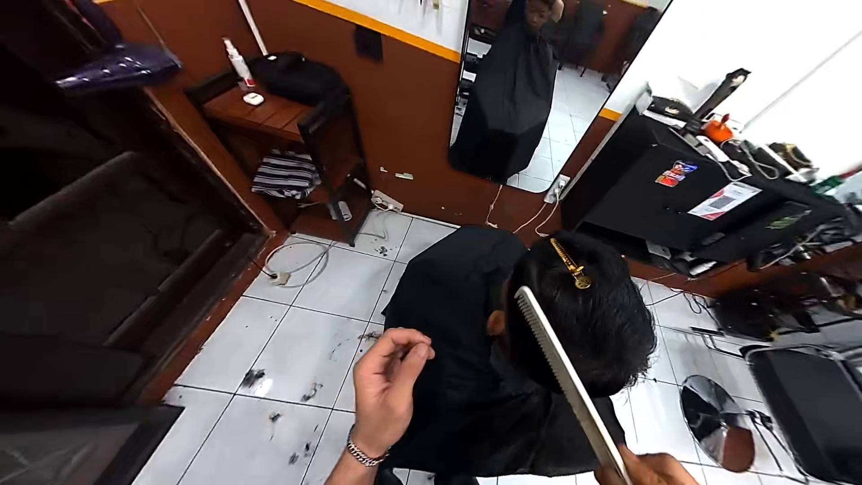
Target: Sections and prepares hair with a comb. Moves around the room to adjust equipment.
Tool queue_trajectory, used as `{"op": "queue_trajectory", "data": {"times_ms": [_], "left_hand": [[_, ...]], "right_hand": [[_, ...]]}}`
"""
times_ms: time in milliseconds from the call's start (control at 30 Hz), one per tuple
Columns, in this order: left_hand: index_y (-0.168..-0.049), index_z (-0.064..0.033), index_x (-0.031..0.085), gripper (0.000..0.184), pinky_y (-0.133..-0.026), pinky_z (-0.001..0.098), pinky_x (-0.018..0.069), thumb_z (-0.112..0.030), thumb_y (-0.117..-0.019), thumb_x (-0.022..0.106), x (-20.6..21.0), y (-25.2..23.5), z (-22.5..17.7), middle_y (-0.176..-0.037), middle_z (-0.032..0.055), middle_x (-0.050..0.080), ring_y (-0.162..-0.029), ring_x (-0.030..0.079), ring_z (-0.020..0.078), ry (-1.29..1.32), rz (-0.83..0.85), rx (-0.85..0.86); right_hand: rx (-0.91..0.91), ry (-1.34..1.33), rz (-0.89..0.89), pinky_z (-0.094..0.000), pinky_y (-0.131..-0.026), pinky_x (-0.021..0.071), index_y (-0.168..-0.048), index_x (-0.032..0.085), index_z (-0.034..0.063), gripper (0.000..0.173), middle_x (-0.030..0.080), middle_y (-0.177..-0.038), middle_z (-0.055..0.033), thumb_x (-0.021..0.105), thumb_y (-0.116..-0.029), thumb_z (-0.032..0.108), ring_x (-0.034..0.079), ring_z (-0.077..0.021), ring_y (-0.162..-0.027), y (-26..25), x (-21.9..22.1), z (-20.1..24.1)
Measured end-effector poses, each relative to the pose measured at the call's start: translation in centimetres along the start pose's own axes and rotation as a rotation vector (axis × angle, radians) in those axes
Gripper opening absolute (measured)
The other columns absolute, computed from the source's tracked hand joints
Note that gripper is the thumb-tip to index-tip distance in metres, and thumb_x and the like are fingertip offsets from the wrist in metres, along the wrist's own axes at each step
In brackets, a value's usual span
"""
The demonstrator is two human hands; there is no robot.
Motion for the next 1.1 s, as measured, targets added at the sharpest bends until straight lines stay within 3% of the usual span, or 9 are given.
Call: {"op": "queue_trajectory", "data": {"times_ms": [233, 467, 567, 700, 867, 1000, 1100], "left_hand": [[-0.100, -0.0189, 0.070, 0.011, -0.069, 0.0140, 0.0559, -0.018, -0.1015, 0.059, -3.5, -0.2, 3.8, -0.083, -0.0130, 0.071, -0.072, 0.066, -0.0020, 0.143, 0.109, -0.155], [-0.099, -0.0186, 0.069, 0.010, -0.068, 0.0123, 0.0552, -0.020, -0.1002, 0.059, -9.3, 0.0, 7.0, -0.082, -0.0145, 0.069, -0.072, 0.065, -0.0044, 0.179, 0.243, -0.304], [-0.098, -0.0180, 0.069, 0.011, -0.068, 0.0121, 0.0547, -0.019, -0.0999, 0.058, -10.9, 0.2, 7.9, -0.082, -0.0142, 0.069, -0.072, 0.065, -0.0042, 0.196, 0.271, -0.347], [-0.098, -0.0174, 0.068, 0.009, -0.068, 0.0119, 0.0548, -0.018, -0.0993, 0.059, -12.5, 0.1, 8.6, -0.083, -0.0147, 0.069, -0.072, 0.065, -0.0047, 0.220, 0.285, -0.394], [-0.098, -0.0163, 0.068, 0.009, -0.068, 0.0112, 0.0546, -0.016, -0.0981, 0.059, -13.6, -0.1, 9.2, -0.082, -0.0157, 0.069, -0.072, 0.064, -0.0060, 0.224, 0.299, -0.426], [-0.098, -0.0162, 0.067, 0.009, -0.068, 0.0112, 0.0547, -0.016, -0.0985, 0.059, -14.4, -0.3, 9.4, -0.082, -0.0160, 0.069, -0.073, 0.064, -0.0061, 0.228, 0.290, -0.437], [-0.099, -0.0156, 0.067, 0.010, -0.070, 0.0120, 0.0554, -0.012, -0.0985, 0.058, -15.0, -0.5, 9.4, -0.084, -0.0165, 0.069, -0.074, 0.065, -0.0059, 0.213, 0.291, -0.459]], "right_hand": [[-0.002, 0.406, -0.099, -0.0178, -0.057, 0.0453, -0.095, 0.067, -0.0010, 0.014, 0.056, -0.067, -0.0063, 0.063, -0.0945, 0.012, 0.053, -0.0116, -0.059, -2.1, 6.1, 1.9], [0.104, 0.727, -0.005, -0.0194, -0.056, 0.0457, -0.089, 0.072, -0.0054, 0.021, 0.060, -0.063, -0.0083, 0.062, -0.0925, 0.012, 0.054, -0.0117, -0.056, -3.1, 10.4, 3.5], [0.131, 0.715, 0.094, -0.0203, -0.059, 0.0485, -0.090, 0.073, -0.0039, 0.020, 0.063, -0.066, -0.0081, 0.062, -0.0917, 0.012, 0.058, -0.0125, -0.060, -3.2, 11.3, 4.2], [0.069, 0.671, 0.014, -0.0191, -0.062, 0.0497, -0.096, 0.068, -0.0023, 0.016, 0.060, -0.071, -0.0093, 0.063, -0.0961, 0.013, 0.058, -0.0117, -0.064, -3.6, 10.4, 5.5], [0.094, 0.855, 0.028, -0.0208, -0.060, 0.0503, -0.091, 0.072, -0.0065, 0.021, 0.066, -0.069, -0.0124, 0.062, -0.0929, 0.012, 0.061, -0.0126, -0.061, -4.1, 10.7, 4.2], [0.182, 0.865, 0.143, -0.0264, -0.059, 0.0539, -0.090, 0.073, -0.0039, 0.019, 0.068, -0.070, -0.0113, 0.062, -0.0912, 0.011, 0.065, -0.0164, -0.061, -4.0, 13.1, 3.3], [0.154, 0.763, 0.148, -0.0227, -0.060, 0.0519, -0.092, 0.072, -0.0026, 0.017, 0.066, -0.070, -0.0094, 0.062, -0.0908, 0.011, 0.062, -0.0142, -0.062, -4.0, 13.1, 4.6]]}}
Point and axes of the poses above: each hand's wrist, its own y-axis away from the middle knuckle, its own x-axis out of the palm, z = x × y, the point moved 4 cm from there along -y, towards the middle knuckle
